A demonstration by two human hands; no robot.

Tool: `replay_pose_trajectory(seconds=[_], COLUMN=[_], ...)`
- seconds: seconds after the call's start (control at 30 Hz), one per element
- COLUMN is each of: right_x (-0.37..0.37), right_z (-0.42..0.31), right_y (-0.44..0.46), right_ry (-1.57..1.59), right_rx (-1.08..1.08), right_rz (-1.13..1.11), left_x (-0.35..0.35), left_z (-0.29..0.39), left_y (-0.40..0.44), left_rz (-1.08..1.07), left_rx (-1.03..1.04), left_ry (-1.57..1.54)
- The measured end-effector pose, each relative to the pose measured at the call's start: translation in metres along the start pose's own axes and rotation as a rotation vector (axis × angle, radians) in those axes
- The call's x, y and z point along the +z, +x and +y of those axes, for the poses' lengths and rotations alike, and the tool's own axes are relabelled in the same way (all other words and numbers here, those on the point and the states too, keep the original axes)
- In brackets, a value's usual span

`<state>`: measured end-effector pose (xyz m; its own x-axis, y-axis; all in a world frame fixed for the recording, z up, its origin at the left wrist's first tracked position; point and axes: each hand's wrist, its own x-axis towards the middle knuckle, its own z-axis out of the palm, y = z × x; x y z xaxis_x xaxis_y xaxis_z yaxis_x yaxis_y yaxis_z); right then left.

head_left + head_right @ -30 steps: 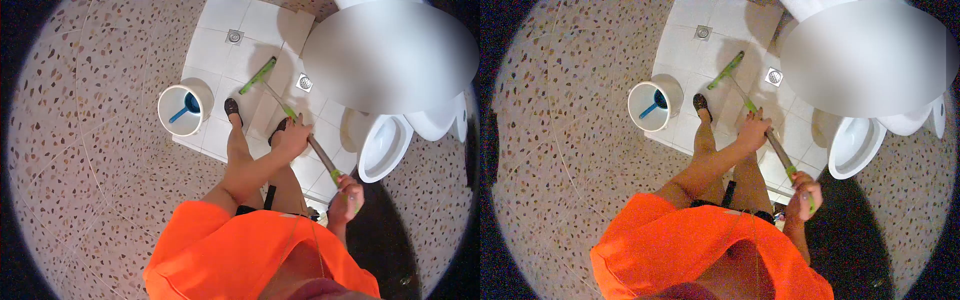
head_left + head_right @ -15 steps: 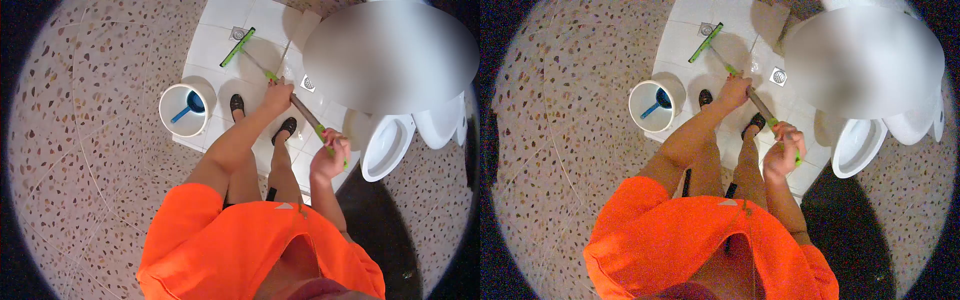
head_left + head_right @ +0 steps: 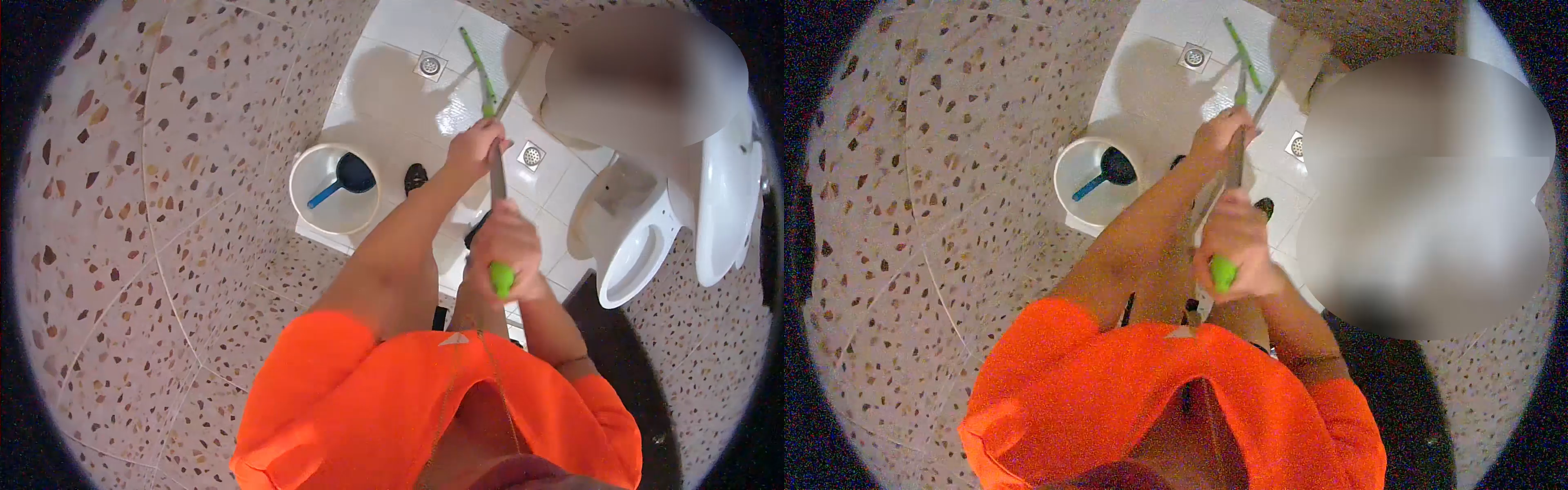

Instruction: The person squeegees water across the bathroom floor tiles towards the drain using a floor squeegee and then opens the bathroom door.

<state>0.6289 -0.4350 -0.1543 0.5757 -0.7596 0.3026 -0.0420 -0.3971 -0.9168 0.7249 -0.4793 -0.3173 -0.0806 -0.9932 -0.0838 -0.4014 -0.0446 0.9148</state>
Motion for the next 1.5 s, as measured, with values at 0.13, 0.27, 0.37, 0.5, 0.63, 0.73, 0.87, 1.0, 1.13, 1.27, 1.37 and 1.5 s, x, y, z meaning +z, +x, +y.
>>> replay_pose_trajectory(seconds=[0.13, 0.27, 0.37, 0.5, 0.63, 0.73, 0.87, 1.0, 1.13, 1.27, 1.37, 1.5], right_x=[0.037, 0.04, 0.036, 0.04, -0.019, -0.067, -0.113, -0.139, -0.138, -0.154, -0.17, -0.146], right_z=[-0.027, -0.038, -0.018, 0.03, 0.012, -0.017, -0.031, -0.073, -0.093, -0.066, -0.029, 0.016], right_y=[0.008, 0.034, 0.044, 0.035, -0.014, -0.046, -0.068, -0.101, -0.156, -0.191, -0.209, -0.179], right_ry=[0.132, 0.025, 0.144, 0.157, 0.226, 0.12, 0.066, 0.052, 0.099, 0.097, 0.253, 0.316], right_rx=[-0.002, -0.107, -0.052, 0.2, 0.356, 0.356, 0.361, 0.27, 0.399, 0.404, 0.333, 0.401], right_rz=[-0.118, 0.029, 0.311, 0.367, 0.476, 0.56, 0.53, 0.635, 0.853, 0.989, 1.01, 1.038], left_x=[-0.026, -0.057, -0.095, -0.11, -0.034, 0.035, 0.085, 0.101, 0.153, 0.198, 0.199, 0.176], left_z=[-0.017, 0.003, -0.014, -0.056, -0.022, 0.018, 0.057, 0.099, 0.121, 0.103, 0.095, 0.045], left_y=[-0.05, -0.051, -0.042, -0.029, -0.021, -0.021, -0.016, -0.026, -0.049, -0.057, -0.043, -0.02], left_rz=[0.004, 0.224, 0.191, 0.193, -0.052, 0.014, 0.067, -0.135, -0.343, -0.31, -0.277, -0.324], left_rx=[-0.32, -0.06, -0.254, -0.169, -0.367, -0.199, -0.129, 0.016, 0.012, 0.063, -0.039, -0.229], left_ry=[-0.255, 0.019, 0.166, 0.46, 0.437, 0.313, 0.36, 0.32, 0.368, 0.408, 0.412, 0.462])
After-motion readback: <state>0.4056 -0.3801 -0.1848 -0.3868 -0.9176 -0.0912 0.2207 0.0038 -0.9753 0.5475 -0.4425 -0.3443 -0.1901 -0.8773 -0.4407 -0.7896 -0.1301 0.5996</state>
